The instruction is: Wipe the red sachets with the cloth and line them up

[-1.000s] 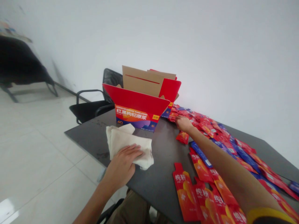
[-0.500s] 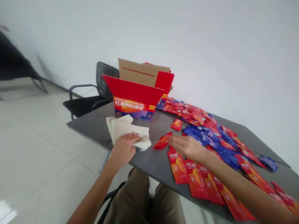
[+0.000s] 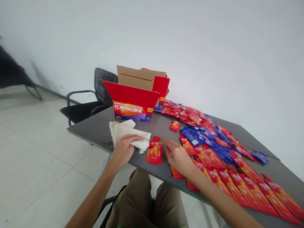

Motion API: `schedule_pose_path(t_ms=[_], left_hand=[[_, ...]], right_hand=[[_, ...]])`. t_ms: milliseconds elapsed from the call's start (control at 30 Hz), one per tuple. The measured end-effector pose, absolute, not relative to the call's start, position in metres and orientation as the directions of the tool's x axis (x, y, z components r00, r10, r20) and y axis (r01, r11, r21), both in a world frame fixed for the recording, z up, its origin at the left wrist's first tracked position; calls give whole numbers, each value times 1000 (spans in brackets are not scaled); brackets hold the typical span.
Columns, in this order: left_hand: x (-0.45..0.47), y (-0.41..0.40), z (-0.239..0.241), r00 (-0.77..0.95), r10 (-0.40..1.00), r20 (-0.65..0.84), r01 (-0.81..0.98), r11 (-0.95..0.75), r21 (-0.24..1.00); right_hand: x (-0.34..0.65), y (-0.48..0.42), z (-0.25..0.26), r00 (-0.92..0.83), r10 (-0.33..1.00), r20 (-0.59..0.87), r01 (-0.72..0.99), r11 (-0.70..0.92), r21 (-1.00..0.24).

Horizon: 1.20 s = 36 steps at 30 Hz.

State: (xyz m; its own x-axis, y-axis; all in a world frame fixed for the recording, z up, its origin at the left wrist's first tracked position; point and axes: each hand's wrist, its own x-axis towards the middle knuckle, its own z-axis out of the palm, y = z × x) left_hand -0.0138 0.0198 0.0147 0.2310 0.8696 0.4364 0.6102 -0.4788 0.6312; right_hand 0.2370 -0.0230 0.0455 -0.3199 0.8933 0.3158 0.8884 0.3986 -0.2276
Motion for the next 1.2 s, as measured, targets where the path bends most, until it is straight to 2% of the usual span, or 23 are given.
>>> schedule_pose_path(t_ms=[133, 267, 333, 433, 533, 767, 1000, 1200], left_hand=[[7, 12, 25, 246, 847, 472, 574, -520, 633], [28, -9, 23, 483, 770, 417, 566, -638, 522], [31, -20, 17, 584, 716, 382, 574, -698, 429], [32, -28, 12, 616, 710, 342, 616, -704, 354], [38, -17, 19, 598, 740, 309, 656, -673, 342], [47, 7, 29, 588, 761, 274, 691, -649, 320], [40, -11, 12, 613, 729, 306, 684, -683, 256], [47, 15, 14, 627, 735, 259, 681, -678, 275]], right_hand=[[220, -24, 39, -297, 938, 181, 778, 347, -523], [216, -20, 30, -358, 917, 173, 634, 375, -676], [218, -17, 26, -386, 895, 222, 591, 425, -686], [224, -14, 25, -455, 845, 281, 542, 513, -666], [227, -13, 28, -488, 829, 272, 506, 523, -686], [225, -16, 32, -397, 899, 187, 527, 390, -755], [226, -14, 25, -418, 867, 272, 498, 469, -729], [225, -14, 25, -371, 898, 235, 526, 413, -744]])
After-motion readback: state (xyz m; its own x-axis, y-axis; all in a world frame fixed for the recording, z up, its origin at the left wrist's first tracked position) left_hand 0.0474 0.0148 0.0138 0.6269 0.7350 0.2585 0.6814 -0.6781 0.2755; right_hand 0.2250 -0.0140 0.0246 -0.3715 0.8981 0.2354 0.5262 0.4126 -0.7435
